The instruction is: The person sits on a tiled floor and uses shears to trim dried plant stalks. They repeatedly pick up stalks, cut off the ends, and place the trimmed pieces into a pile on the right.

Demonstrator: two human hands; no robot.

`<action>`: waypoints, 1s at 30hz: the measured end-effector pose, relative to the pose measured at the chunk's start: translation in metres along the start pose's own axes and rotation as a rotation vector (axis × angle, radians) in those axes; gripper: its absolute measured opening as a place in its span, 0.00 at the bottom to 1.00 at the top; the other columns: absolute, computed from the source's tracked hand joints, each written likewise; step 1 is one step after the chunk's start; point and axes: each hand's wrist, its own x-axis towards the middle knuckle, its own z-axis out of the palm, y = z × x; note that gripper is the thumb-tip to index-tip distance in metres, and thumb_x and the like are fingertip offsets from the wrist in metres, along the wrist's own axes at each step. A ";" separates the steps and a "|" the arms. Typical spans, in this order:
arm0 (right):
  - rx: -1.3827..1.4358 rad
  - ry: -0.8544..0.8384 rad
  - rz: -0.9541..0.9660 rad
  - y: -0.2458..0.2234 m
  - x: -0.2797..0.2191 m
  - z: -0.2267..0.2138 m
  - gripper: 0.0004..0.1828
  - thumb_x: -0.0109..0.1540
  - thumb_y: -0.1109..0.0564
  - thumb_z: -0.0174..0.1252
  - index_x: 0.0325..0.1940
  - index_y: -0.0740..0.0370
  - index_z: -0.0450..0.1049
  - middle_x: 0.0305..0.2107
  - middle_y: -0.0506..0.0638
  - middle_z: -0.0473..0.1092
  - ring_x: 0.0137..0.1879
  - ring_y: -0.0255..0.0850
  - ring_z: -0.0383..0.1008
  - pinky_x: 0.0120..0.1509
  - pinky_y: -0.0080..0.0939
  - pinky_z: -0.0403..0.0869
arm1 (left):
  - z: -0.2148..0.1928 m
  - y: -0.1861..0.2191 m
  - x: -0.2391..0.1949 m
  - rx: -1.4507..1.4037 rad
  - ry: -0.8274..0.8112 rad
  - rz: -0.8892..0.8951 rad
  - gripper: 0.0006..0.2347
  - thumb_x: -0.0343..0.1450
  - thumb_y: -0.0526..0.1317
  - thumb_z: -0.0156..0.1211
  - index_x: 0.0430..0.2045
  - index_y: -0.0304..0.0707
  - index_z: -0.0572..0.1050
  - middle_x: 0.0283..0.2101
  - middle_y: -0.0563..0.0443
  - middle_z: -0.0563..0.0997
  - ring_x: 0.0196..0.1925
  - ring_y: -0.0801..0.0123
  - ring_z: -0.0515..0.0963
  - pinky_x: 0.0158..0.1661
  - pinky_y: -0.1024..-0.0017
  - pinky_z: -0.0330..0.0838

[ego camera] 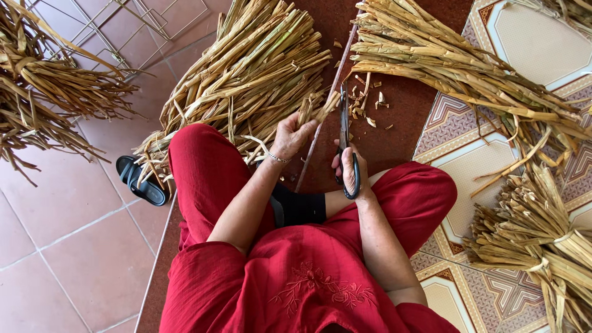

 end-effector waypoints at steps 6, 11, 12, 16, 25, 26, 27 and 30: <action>-0.042 -0.010 0.000 -0.005 -0.007 -0.004 0.39 0.70 0.28 0.35 0.66 0.62 0.69 0.23 0.42 0.69 0.25 0.28 0.65 0.30 0.30 0.66 | 0.009 -0.015 -0.003 0.033 -0.014 0.003 0.08 0.74 0.41 0.66 0.39 0.34 0.78 0.28 0.60 0.78 0.28 0.82 0.74 0.29 0.80 0.69; -0.117 0.023 0.018 -0.013 -0.009 -0.003 0.39 0.70 0.28 0.34 0.63 0.62 0.71 0.19 0.44 0.68 0.22 0.30 0.67 0.28 0.32 0.68 | 0.013 -0.009 -0.004 0.046 -0.008 -0.055 0.08 0.74 0.41 0.66 0.39 0.35 0.78 0.26 0.60 0.77 0.25 0.82 0.72 0.26 0.79 0.67; -0.146 0.028 0.028 -0.015 -0.009 -0.002 0.39 0.69 0.28 0.34 0.62 0.62 0.71 0.18 0.44 0.67 0.21 0.30 0.67 0.28 0.33 0.68 | 0.014 -0.007 -0.005 0.049 -0.007 -0.077 0.08 0.73 0.41 0.66 0.38 0.35 0.78 0.25 0.59 0.77 0.24 0.82 0.71 0.25 0.79 0.67; -0.261 0.059 -0.032 -0.019 -0.012 -0.002 0.36 0.71 0.31 0.36 0.57 0.63 0.72 0.16 0.49 0.67 0.24 0.39 0.72 0.32 0.40 0.71 | 0.018 0.000 -0.007 0.085 0.010 -0.099 0.08 0.74 0.41 0.65 0.39 0.36 0.78 0.25 0.60 0.77 0.24 0.82 0.71 0.25 0.80 0.66; -0.389 0.114 -0.149 -0.007 -0.017 0.017 0.30 0.76 0.36 0.35 0.48 0.60 0.74 0.19 0.49 0.71 0.27 0.44 0.76 0.34 0.44 0.73 | 0.013 -0.031 0.005 0.038 0.040 -0.016 0.07 0.74 0.40 0.65 0.39 0.36 0.80 0.30 0.59 0.80 0.30 0.80 0.75 0.31 0.78 0.72; -0.241 0.128 -0.096 -0.004 -0.017 0.017 0.30 0.75 0.35 0.36 0.49 0.61 0.74 0.18 0.48 0.69 0.24 0.41 0.71 0.30 0.41 0.69 | 0.010 -0.033 0.005 0.086 0.065 -0.050 0.07 0.74 0.40 0.64 0.37 0.36 0.80 0.29 0.58 0.80 0.29 0.79 0.76 0.30 0.77 0.74; -0.093 0.139 -0.043 -0.002 -0.016 0.016 0.31 0.73 0.34 0.38 0.49 0.62 0.73 0.17 0.47 0.67 0.21 0.38 0.67 0.25 0.39 0.65 | 0.007 -0.035 0.005 0.133 0.092 -0.083 0.06 0.73 0.40 0.64 0.36 0.36 0.80 0.28 0.57 0.80 0.28 0.78 0.77 0.29 0.76 0.76; 0.209 0.194 0.034 0.004 -0.008 0.006 0.35 0.71 0.30 0.38 0.52 0.64 0.71 0.17 0.43 0.63 0.18 0.30 0.59 0.21 0.31 0.60 | -0.024 -0.031 0.023 0.305 0.220 -0.019 0.07 0.75 0.42 0.59 0.33 0.39 0.80 0.30 0.55 0.82 0.29 0.76 0.79 0.29 0.75 0.77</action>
